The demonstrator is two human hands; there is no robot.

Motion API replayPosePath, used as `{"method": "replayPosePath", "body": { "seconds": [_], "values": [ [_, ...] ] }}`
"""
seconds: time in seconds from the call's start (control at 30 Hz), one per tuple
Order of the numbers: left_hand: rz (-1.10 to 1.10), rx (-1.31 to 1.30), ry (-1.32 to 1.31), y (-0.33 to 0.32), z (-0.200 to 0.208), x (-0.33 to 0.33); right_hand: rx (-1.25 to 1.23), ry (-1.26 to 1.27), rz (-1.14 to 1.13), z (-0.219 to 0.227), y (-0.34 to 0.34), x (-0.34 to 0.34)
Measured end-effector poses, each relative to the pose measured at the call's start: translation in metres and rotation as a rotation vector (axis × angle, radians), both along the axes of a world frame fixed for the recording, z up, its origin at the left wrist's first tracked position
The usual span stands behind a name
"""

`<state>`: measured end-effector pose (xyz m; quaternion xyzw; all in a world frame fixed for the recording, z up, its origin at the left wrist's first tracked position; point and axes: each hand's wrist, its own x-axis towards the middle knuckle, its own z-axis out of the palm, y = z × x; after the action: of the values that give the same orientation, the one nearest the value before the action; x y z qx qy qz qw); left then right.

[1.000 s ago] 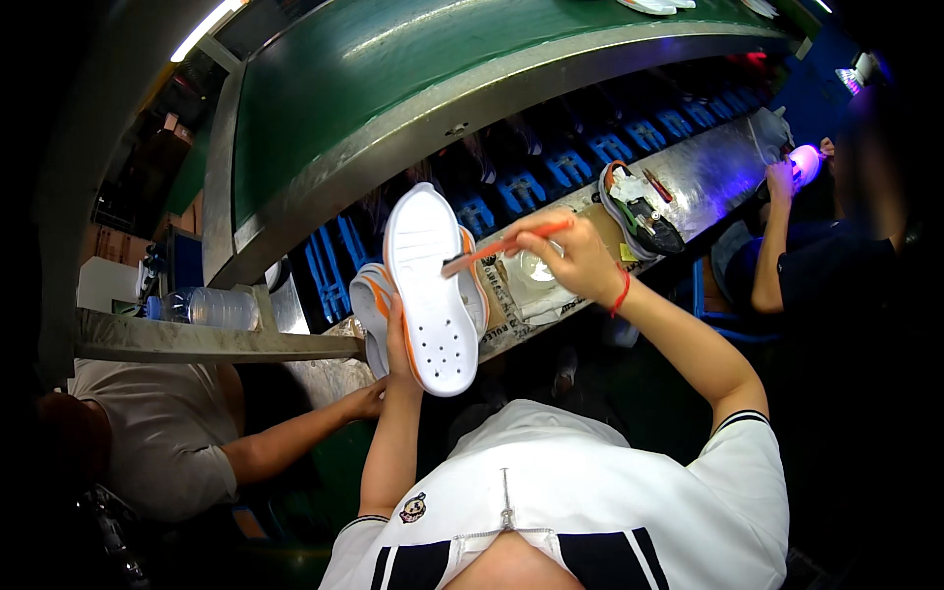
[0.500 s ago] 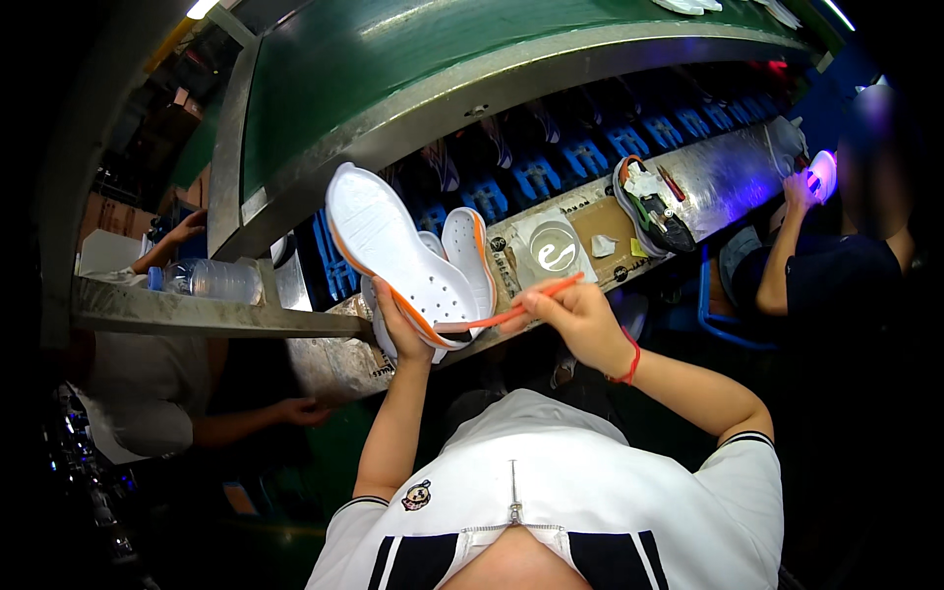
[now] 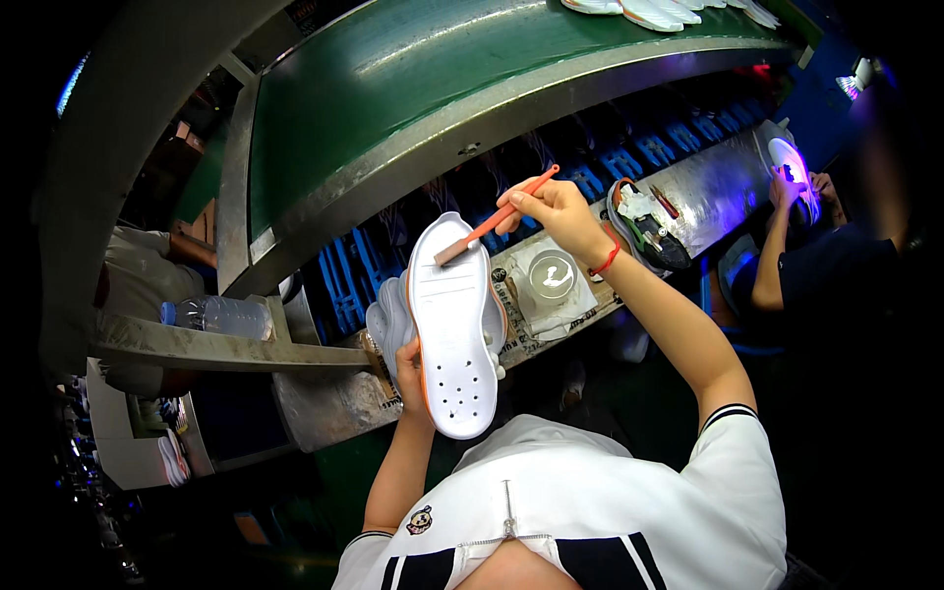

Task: The person applies glue to the underside of white shoe soles using a small brush. They dip the brush into a container and coat the surface of multiple soles before placing them on a green conveyor belt.

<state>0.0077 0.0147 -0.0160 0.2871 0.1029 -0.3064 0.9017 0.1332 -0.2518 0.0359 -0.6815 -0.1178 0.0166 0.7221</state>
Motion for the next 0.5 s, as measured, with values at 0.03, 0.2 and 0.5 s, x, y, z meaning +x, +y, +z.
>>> {"method": "replayPosePath", "body": {
  "seconds": [0.03,0.2,0.5],
  "values": [
    [-0.048,-0.044,-0.025,0.002,-0.004,0.002,-0.069,-0.025,-0.042,-0.002,-0.001,0.002],
    [0.156,0.105,-0.222,-0.024,0.057,0.054,0.419,0.07,-0.393,0.004,-0.046,-0.001],
    [0.104,0.233,-0.492,-0.03,0.178,0.317,0.426,0.283,-0.259,-0.032,-0.054,-0.063]
  ]
}}
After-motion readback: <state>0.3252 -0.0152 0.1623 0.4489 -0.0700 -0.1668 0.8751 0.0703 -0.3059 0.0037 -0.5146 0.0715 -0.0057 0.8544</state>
